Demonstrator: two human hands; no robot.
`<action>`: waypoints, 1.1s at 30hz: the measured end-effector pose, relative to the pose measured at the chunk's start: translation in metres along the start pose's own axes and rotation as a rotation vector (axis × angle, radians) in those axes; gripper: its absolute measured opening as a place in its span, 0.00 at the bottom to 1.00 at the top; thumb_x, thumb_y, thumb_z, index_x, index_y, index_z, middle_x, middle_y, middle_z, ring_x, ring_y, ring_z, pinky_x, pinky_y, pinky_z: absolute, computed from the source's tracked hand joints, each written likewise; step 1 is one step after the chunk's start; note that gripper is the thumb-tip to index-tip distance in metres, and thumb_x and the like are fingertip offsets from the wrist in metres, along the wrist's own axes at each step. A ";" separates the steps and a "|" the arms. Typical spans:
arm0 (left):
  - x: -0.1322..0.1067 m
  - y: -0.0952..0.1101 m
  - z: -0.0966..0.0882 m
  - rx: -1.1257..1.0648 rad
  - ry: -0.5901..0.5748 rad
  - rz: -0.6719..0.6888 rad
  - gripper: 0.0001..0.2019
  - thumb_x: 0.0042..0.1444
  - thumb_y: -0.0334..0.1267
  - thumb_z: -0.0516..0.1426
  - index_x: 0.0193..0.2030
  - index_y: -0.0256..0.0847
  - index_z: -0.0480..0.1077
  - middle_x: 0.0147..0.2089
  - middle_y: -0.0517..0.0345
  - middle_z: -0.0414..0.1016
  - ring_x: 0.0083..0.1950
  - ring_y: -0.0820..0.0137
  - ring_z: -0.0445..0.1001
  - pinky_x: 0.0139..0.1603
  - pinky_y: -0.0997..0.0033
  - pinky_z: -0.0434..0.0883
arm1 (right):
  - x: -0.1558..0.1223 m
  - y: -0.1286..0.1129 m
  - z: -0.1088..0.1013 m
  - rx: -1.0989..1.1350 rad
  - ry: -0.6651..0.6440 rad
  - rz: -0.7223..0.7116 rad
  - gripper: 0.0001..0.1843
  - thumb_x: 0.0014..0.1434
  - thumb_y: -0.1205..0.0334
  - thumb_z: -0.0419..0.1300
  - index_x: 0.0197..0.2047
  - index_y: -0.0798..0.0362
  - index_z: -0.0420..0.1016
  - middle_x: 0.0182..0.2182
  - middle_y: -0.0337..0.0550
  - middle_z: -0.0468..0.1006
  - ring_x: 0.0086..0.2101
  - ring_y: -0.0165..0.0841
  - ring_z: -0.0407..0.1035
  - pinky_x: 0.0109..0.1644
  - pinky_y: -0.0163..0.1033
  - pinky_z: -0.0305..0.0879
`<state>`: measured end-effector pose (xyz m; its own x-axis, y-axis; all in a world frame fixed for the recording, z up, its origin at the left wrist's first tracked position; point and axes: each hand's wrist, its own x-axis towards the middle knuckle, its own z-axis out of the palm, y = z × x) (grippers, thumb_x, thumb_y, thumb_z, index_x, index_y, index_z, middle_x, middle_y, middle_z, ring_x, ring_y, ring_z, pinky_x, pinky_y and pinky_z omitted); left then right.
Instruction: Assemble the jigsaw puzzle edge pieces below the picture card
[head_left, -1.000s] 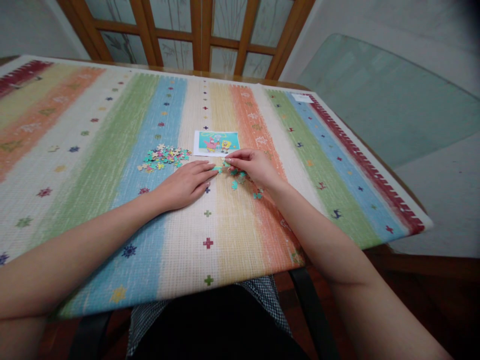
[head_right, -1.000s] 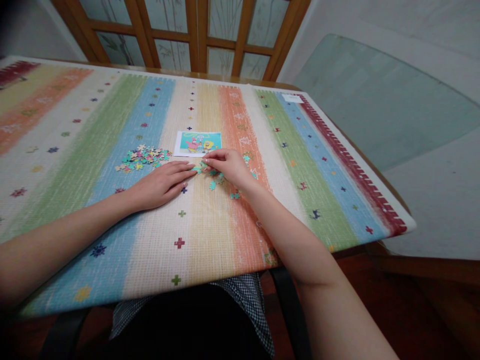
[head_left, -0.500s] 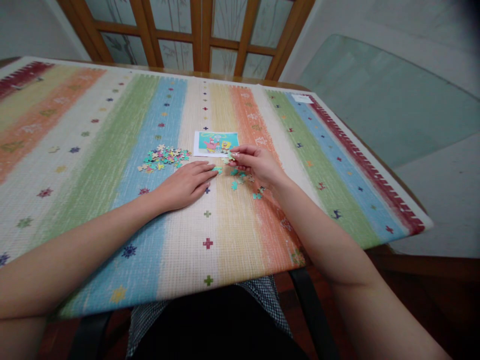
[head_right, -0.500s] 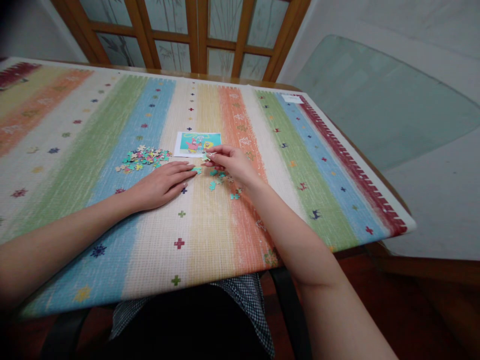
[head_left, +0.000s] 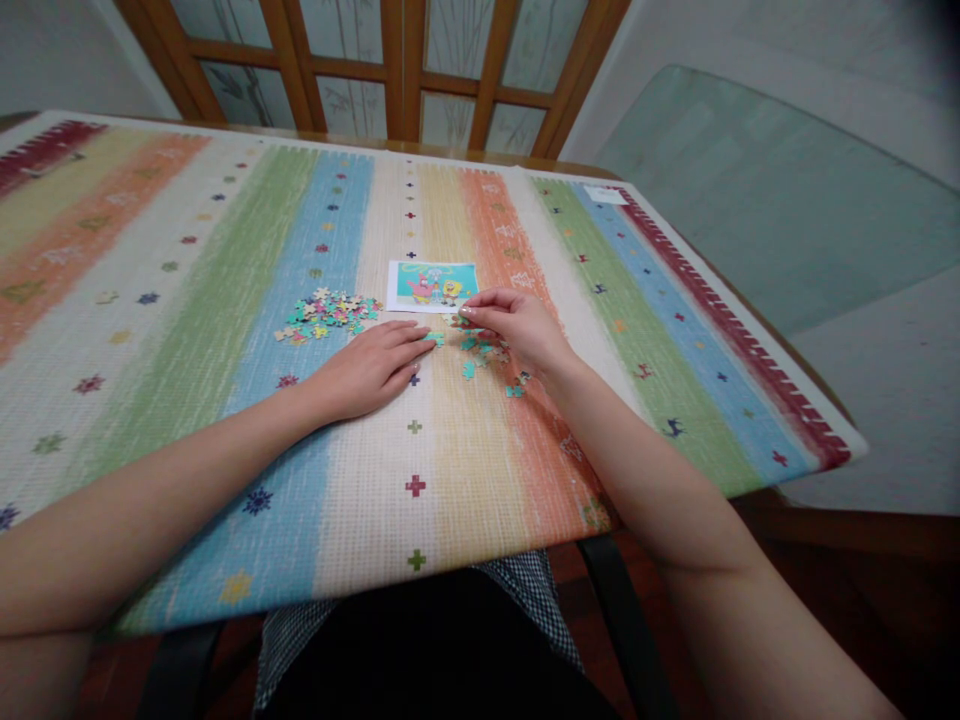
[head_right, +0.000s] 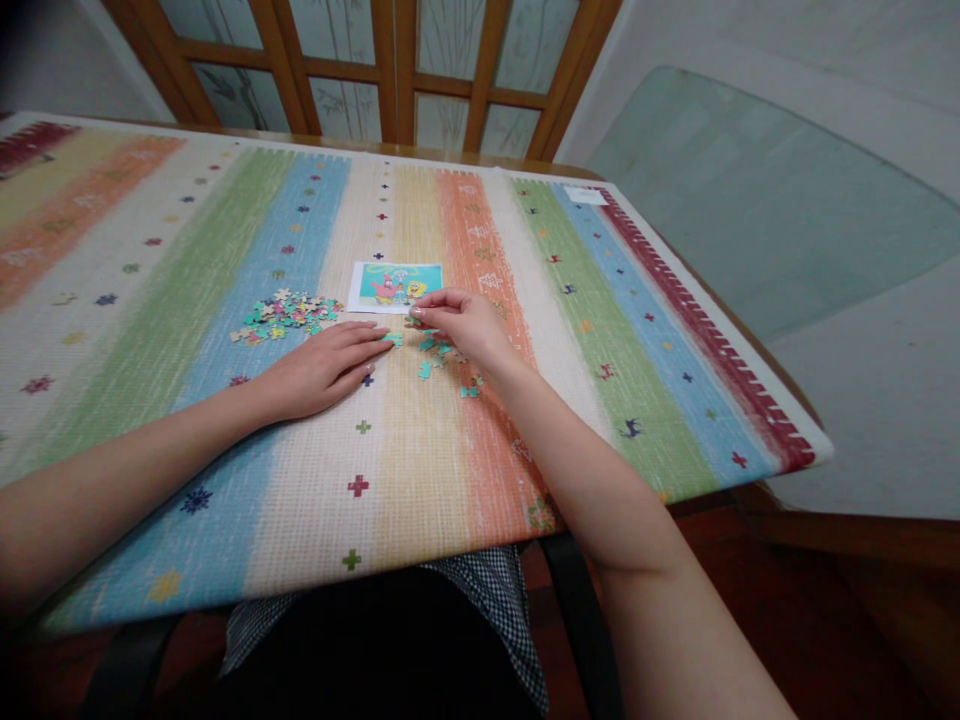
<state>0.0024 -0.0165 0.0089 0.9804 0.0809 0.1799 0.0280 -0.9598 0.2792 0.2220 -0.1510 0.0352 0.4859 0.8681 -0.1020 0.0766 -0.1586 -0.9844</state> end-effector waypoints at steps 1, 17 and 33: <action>0.000 0.000 0.000 -0.002 0.000 0.002 0.24 0.74 0.41 0.46 0.69 0.36 0.69 0.73 0.43 0.67 0.74 0.56 0.63 0.77 0.48 0.58 | -0.001 0.000 0.001 -0.028 0.005 -0.019 0.17 0.50 0.50 0.75 0.36 0.51 0.78 0.35 0.43 0.84 0.37 0.33 0.77 0.39 0.38 0.72; -0.001 -0.003 0.005 0.067 -0.002 0.028 0.24 0.74 0.39 0.46 0.71 0.40 0.67 0.73 0.45 0.65 0.74 0.56 0.62 0.76 0.47 0.59 | 0.005 0.021 0.024 -0.740 0.264 -0.231 0.12 0.55 0.54 0.71 0.25 0.48 0.78 0.35 0.46 0.79 0.45 0.45 0.71 0.55 0.53 0.66; -0.001 -0.001 0.004 0.091 -0.011 0.035 0.24 0.74 0.40 0.45 0.71 0.39 0.67 0.73 0.43 0.66 0.74 0.55 0.63 0.76 0.47 0.59 | 0.015 0.022 0.011 -0.838 0.096 -0.190 0.15 0.57 0.50 0.71 0.25 0.50 0.80 0.27 0.44 0.77 0.36 0.39 0.70 0.49 0.48 0.65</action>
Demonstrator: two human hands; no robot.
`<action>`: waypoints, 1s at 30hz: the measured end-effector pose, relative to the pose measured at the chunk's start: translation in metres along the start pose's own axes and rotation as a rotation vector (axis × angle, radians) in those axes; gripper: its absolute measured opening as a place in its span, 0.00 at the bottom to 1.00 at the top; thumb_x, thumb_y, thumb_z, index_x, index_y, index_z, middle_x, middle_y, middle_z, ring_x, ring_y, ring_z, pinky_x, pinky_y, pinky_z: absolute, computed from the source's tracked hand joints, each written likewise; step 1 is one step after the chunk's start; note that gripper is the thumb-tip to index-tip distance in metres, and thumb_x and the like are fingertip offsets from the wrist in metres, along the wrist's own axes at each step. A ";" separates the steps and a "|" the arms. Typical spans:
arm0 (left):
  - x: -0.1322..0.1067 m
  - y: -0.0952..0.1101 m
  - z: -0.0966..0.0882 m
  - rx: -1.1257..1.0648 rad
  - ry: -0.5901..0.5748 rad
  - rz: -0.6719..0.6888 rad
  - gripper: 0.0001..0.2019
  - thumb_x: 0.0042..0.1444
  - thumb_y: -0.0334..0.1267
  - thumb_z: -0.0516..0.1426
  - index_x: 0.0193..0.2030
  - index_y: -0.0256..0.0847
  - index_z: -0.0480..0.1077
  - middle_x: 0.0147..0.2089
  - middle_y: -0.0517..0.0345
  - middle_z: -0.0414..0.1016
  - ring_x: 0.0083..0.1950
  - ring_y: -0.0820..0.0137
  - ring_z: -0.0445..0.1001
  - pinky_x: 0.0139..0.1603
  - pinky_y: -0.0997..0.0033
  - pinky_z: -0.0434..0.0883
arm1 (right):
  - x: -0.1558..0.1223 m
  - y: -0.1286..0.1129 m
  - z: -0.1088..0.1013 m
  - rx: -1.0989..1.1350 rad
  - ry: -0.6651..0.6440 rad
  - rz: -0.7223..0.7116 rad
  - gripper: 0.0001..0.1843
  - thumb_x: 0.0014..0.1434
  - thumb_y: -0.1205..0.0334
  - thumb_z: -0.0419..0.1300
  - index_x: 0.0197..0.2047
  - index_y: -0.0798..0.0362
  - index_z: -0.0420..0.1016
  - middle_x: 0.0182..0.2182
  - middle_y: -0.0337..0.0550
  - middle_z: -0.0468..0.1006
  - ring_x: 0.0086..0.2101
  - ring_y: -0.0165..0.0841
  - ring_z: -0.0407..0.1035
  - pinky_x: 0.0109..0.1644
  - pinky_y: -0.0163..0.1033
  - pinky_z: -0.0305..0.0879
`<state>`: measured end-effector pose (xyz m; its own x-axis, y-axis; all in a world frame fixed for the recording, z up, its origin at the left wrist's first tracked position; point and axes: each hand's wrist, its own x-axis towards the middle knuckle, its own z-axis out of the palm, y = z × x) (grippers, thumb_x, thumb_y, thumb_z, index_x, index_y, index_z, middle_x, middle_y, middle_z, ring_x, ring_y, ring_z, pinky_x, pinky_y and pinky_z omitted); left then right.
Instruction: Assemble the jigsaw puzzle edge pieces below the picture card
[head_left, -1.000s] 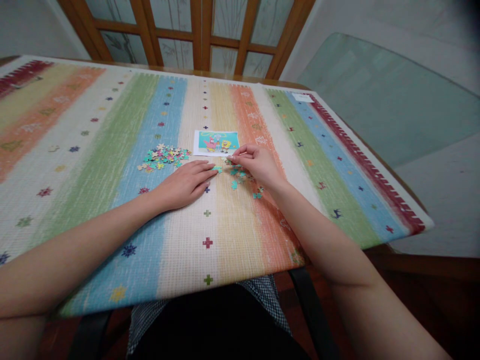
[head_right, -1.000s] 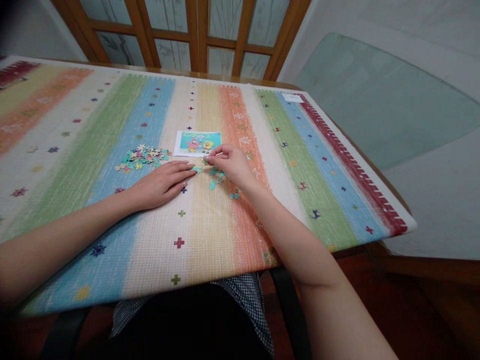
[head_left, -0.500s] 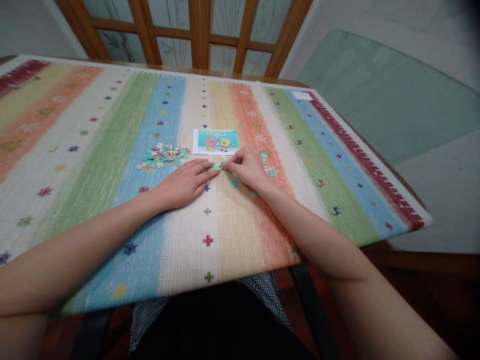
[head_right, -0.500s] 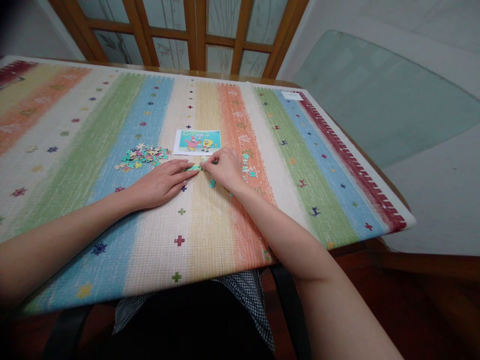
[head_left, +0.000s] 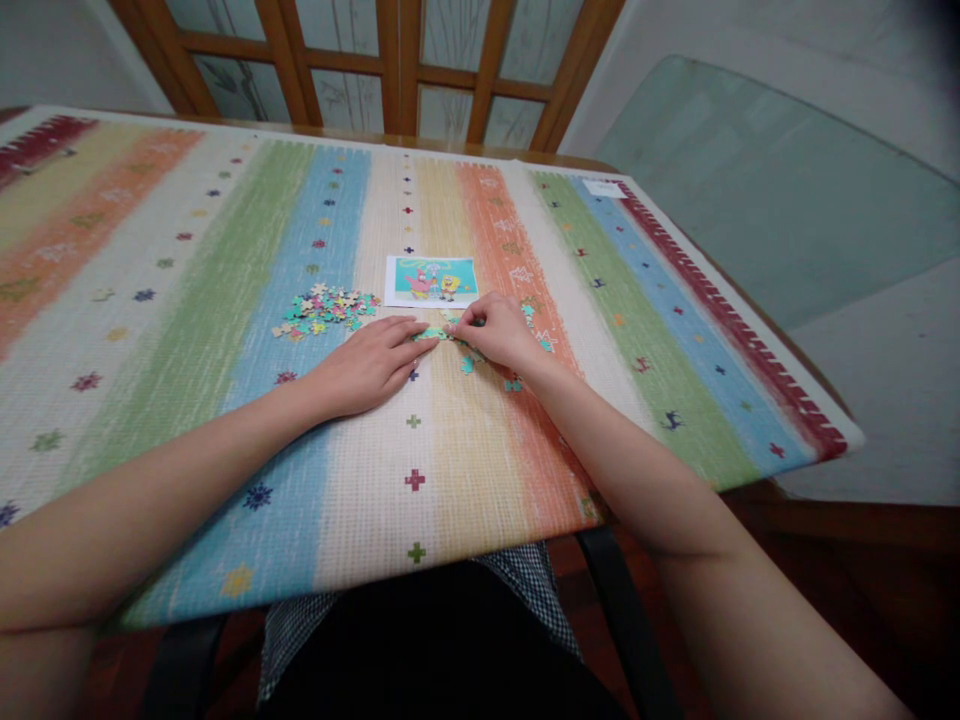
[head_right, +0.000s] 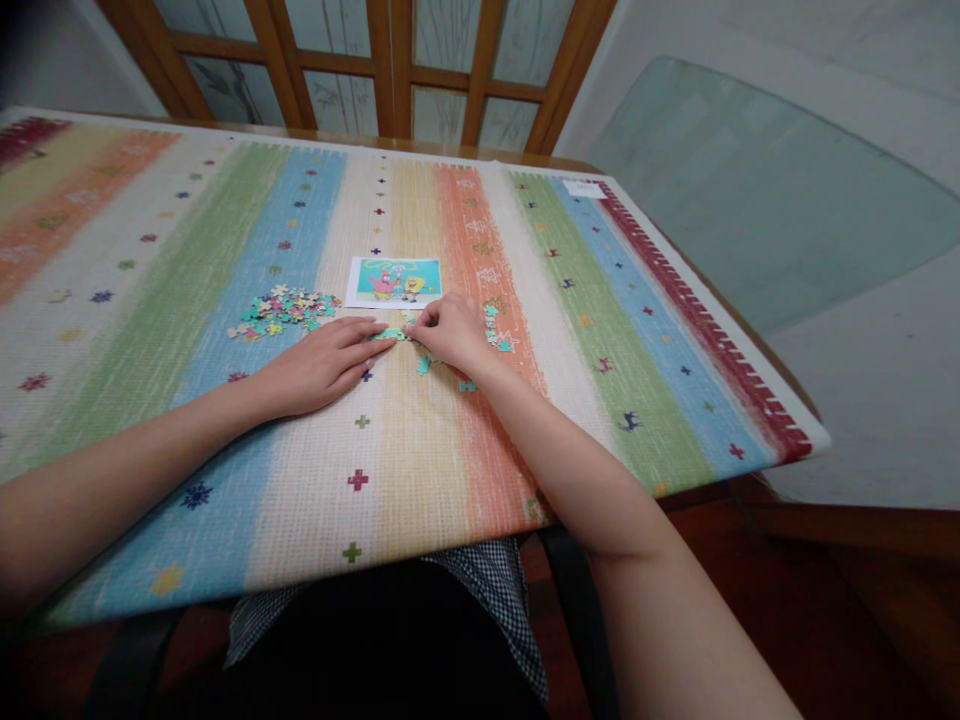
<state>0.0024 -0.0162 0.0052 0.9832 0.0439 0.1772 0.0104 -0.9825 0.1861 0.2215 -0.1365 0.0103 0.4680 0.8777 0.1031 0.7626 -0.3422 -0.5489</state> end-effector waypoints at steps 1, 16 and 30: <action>0.000 0.000 0.000 -0.005 0.002 -0.003 0.24 0.74 0.40 0.45 0.71 0.40 0.67 0.73 0.44 0.66 0.74 0.55 0.63 0.76 0.47 0.59 | 0.000 0.000 0.000 -0.009 0.006 -0.008 0.15 0.57 0.50 0.71 0.26 0.49 0.80 0.29 0.44 0.77 0.37 0.40 0.70 0.50 0.48 0.65; 0.002 0.003 -0.002 -0.023 0.007 -0.018 0.23 0.74 0.40 0.46 0.70 0.39 0.68 0.72 0.43 0.67 0.73 0.53 0.63 0.75 0.44 0.59 | -0.007 -0.005 -0.002 -0.046 0.077 -0.076 0.09 0.60 0.54 0.71 0.33 0.49 0.81 0.38 0.47 0.76 0.45 0.43 0.68 0.51 0.48 0.62; 0.000 -0.001 0.002 0.012 0.009 -0.006 0.23 0.75 0.40 0.45 0.71 0.39 0.66 0.73 0.43 0.65 0.73 0.55 0.63 0.76 0.48 0.59 | 0.004 0.034 -0.053 0.191 0.241 -0.072 0.18 0.64 0.45 0.62 0.33 0.51 0.80 0.33 0.45 0.78 0.37 0.38 0.70 0.46 0.46 0.65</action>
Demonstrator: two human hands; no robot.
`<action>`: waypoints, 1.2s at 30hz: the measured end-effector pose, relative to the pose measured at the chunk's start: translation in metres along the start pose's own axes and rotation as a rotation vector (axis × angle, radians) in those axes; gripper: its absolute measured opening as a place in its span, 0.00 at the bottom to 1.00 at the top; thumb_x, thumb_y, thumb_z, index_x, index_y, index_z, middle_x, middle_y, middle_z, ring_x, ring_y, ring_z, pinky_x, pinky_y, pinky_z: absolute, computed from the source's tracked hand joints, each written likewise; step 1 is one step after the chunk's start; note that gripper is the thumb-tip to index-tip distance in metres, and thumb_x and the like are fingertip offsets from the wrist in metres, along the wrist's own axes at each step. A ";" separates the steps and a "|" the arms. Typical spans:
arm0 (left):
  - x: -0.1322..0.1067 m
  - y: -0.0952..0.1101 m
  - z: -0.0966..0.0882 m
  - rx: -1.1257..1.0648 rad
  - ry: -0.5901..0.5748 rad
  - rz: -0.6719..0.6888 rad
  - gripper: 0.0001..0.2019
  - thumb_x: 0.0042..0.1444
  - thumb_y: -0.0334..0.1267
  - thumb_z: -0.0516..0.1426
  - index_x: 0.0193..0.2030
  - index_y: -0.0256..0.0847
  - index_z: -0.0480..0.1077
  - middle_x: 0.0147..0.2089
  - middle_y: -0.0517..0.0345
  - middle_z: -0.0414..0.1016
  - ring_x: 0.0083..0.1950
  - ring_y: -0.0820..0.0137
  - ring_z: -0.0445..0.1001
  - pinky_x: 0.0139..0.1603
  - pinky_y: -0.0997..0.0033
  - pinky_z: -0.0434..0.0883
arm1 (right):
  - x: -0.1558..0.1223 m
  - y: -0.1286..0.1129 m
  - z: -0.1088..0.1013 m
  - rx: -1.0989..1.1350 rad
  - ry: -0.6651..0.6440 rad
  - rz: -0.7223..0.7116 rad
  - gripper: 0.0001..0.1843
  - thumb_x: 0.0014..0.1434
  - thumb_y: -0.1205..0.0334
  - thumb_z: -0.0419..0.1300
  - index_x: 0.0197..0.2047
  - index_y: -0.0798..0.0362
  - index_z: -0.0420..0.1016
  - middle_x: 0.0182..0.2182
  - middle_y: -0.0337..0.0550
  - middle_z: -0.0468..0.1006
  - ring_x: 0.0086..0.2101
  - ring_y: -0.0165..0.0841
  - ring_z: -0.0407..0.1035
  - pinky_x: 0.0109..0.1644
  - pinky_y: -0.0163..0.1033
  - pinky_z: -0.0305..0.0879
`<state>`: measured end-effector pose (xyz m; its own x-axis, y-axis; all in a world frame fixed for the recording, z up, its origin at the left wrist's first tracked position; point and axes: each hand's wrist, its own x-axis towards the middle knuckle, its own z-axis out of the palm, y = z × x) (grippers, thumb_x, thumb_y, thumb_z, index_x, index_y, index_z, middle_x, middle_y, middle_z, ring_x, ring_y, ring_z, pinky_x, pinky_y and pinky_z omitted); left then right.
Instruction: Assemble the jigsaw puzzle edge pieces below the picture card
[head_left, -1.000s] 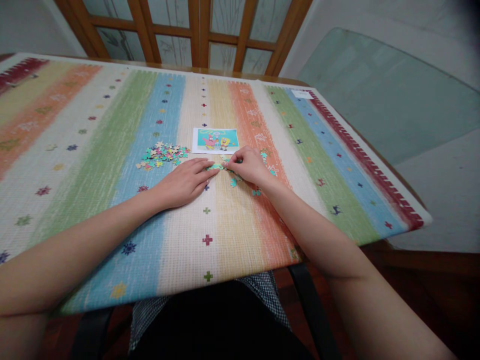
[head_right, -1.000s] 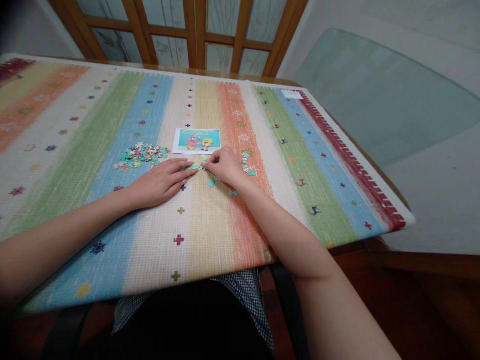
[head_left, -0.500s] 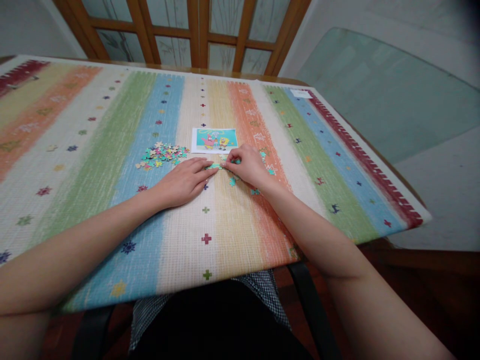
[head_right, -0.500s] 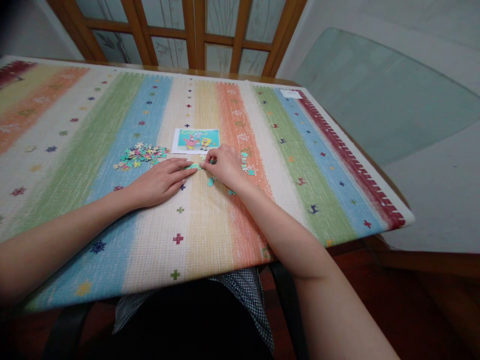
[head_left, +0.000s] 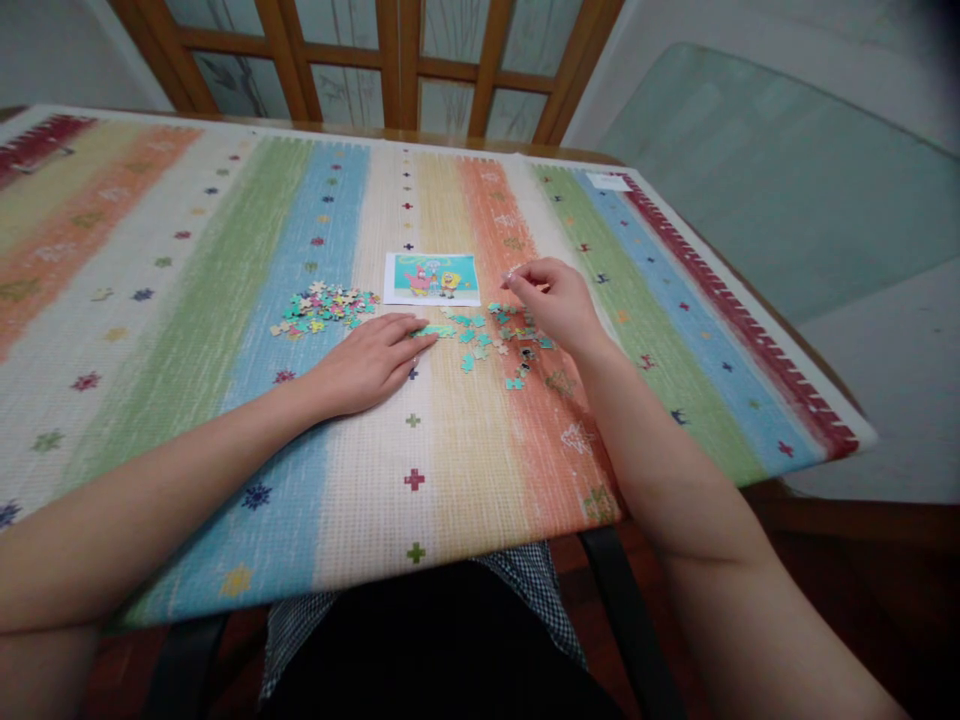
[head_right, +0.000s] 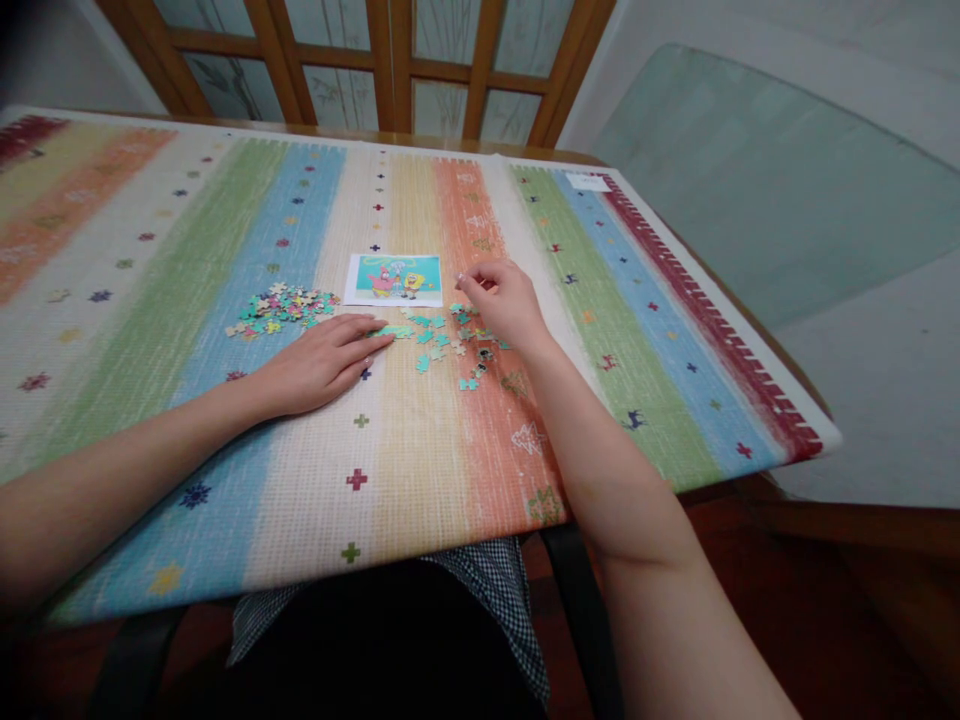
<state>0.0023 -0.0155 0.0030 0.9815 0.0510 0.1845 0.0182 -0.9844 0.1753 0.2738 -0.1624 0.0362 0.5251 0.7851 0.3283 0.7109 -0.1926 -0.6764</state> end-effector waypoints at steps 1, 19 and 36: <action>0.000 0.000 0.000 -0.004 -0.003 -0.003 0.23 0.75 0.40 0.45 0.71 0.39 0.66 0.73 0.43 0.65 0.73 0.55 0.63 0.76 0.48 0.59 | 0.001 0.003 -0.003 -0.002 0.017 0.000 0.18 0.63 0.45 0.62 0.33 0.51 0.80 0.34 0.46 0.79 0.37 0.38 0.71 0.46 0.46 0.65; 0.000 0.000 -0.001 -0.006 -0.017 -0.002 0.25 0.75 0.41 0.43 0.73 0.39 0.62 0.77 0.46 0.59 0.78 0.57 0.55 0.79 0.48 0.53 | 0.007 0.014 -0.044 0.119 0.067 0.102 0.16 0.63 0.46 0.65 0.33 0.49 0.78 0.30 0.45 0.81 0.36 0.37 0.75 0.44 0.46 0.72; 0.002 0.007 -0.007 0.052 -0.086 -0.059 0.28 0.75 0.43 0.40 0.73 0.31 0.63 0.77 0.47 0.61 0.78 0.59 0.56 0.80 0.54 0.51 | 0.002 0.022 -0.001 -0.376 -0.322 -0.131 0.16 0.66 0.55 0.62 0.50 0.52 0.86 0.40 0.55 0.78 0.45 0.46 0.71 0.53 0.53 0.67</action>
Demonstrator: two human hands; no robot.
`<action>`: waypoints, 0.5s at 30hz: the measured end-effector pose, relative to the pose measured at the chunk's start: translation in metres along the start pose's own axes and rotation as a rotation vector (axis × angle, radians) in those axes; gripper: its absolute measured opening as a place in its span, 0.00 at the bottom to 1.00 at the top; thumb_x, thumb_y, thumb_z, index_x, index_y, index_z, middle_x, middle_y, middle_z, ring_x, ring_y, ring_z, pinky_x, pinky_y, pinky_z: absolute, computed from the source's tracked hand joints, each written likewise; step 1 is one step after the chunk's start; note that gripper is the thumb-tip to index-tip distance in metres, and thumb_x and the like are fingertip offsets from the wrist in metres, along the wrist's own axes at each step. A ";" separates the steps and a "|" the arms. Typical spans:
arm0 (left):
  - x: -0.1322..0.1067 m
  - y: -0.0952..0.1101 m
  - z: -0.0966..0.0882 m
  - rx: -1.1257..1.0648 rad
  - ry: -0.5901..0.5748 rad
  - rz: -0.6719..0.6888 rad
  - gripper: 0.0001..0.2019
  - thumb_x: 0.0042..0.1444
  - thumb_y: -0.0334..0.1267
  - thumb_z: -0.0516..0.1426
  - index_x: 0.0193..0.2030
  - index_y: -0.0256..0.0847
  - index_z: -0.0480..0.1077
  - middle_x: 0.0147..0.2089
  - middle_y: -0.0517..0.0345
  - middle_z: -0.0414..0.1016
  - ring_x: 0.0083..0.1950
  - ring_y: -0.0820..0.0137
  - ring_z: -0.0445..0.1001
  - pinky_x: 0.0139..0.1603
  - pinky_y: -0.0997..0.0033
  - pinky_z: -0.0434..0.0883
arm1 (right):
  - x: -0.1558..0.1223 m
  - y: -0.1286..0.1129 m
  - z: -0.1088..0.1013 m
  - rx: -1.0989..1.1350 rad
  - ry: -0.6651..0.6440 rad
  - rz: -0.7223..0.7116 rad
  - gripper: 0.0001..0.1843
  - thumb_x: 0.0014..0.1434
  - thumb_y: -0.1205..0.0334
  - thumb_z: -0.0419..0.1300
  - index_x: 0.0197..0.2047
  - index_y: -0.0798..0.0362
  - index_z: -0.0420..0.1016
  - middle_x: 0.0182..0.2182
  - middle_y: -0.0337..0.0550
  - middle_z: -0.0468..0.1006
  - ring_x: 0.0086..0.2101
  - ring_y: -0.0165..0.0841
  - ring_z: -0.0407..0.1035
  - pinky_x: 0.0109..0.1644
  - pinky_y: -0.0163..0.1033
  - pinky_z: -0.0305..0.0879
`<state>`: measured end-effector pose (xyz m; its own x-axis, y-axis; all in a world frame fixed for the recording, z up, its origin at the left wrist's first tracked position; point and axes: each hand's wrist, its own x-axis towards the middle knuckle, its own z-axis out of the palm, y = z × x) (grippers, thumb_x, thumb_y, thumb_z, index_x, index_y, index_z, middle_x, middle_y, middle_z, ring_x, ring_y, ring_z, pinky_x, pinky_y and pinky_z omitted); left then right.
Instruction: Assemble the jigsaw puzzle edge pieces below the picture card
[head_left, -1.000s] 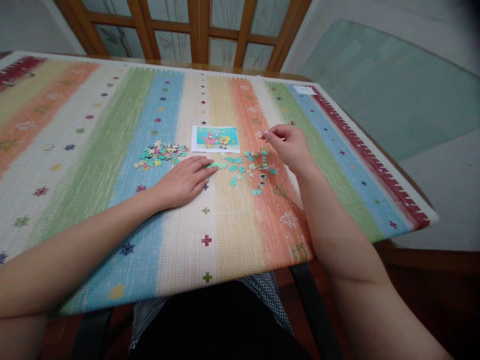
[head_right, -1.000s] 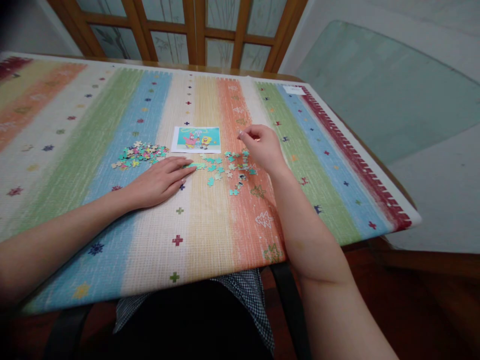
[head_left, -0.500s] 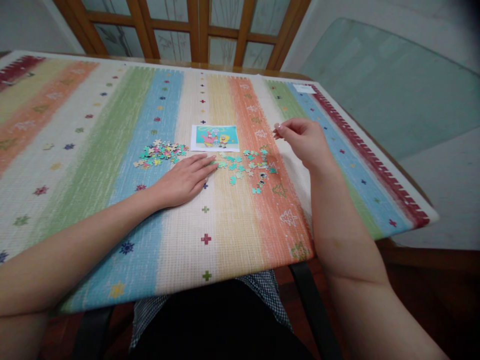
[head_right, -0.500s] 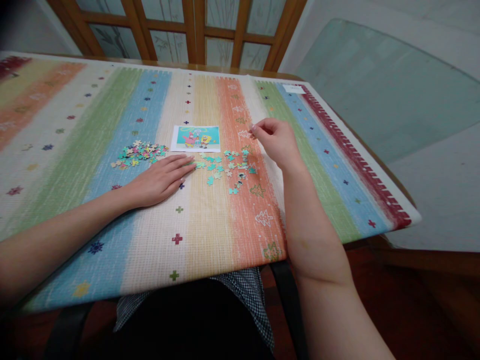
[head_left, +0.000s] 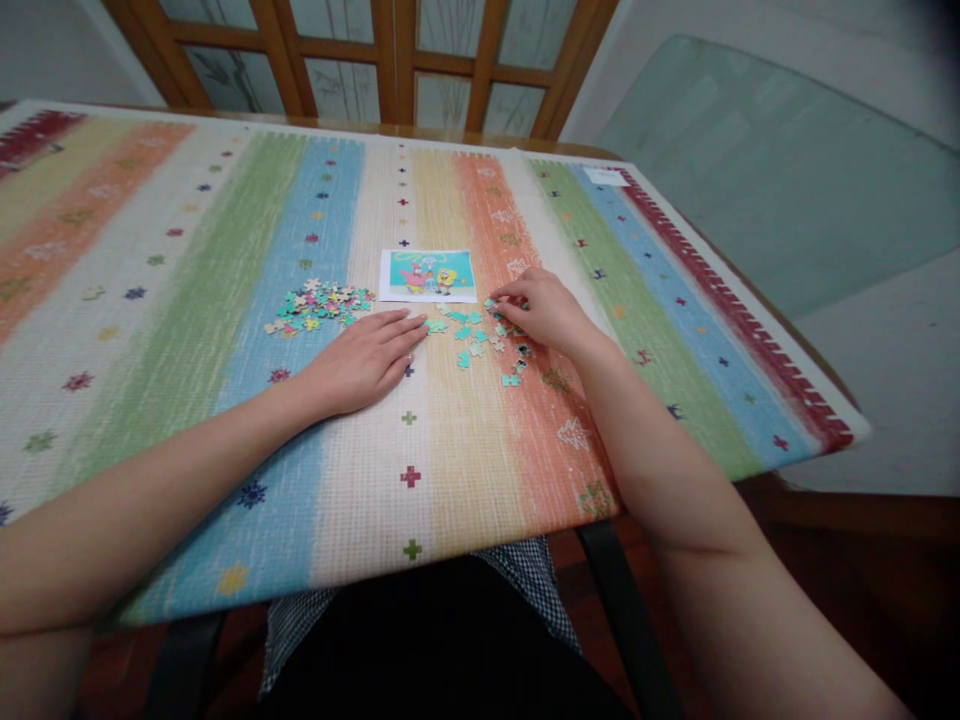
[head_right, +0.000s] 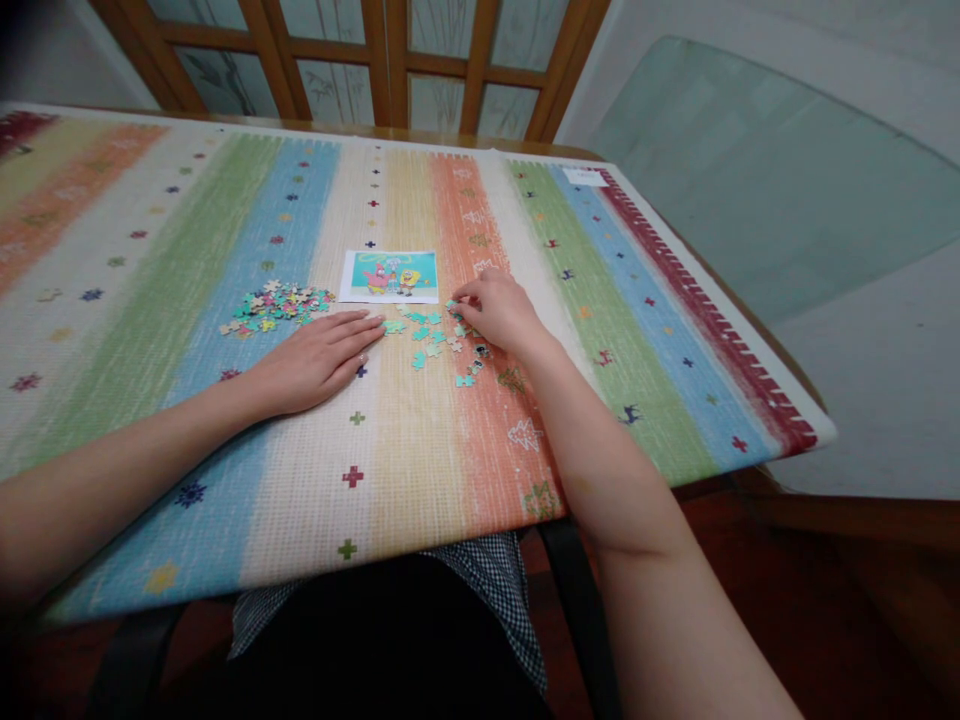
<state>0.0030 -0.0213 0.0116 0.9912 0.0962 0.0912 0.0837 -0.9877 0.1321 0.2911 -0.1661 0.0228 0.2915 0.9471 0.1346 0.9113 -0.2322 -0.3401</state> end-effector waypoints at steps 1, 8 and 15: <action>0.000 0.000 0.000 -0.006 0.004 -0.008 0.28 0.75 0.43 0.40 0.73 0.31 0.63 0.76 0.47 0.62 0.78 0.59 0.57 0.80 0.54 0.52 | 0.001 0.000 0.002 -0.021 0.008 0.005 0.16 0.66 0.55 0.62 0.50 0.52 0.86 0.40 0.55 0.77 0.46 0.47 0.71 0.53 0.52 0.66; -0.001 -0.002 0.003 -0.047 0.059 -0.001 0.26 0.74 0.43 0.43 0.72 0.33 0.64 0.75 0.44 0.64 0.76 0.58 0.60 0.78 0.51 0.55 | 0.006 0.003 0.003 0.034 0.005 0.038 0.10 0.63 0.57 0.65 0.43 0.51 0.86 0.37 0.51 0.76 0.43 0.44 0.70 0.51 0.50 0.65; -0.002 -0.005 0.006 -0.080 0.096 0.017 0.25 0.74 0.43 0.45 0.71 0.34 0.64 0.73 0.43 0.66 0.75 0.57 0.62 0.77 0.48 0.58 | 0.013 0.001 0.002 0.221 -0.016 0.105 0.07 0.55 0.57 0.71 0.33 0.52 0.82 0.29 0.45 0.78 0.33 0.37 0.70 0.44 0.46 0.67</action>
<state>0.0014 -0.0173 0.0045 0.9778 0.0945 0.1872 0.0546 -0.9766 0.2081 0.2951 -0.1539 0.0224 0.3750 0.9241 0.0733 0.7897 -0.2771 -0.5473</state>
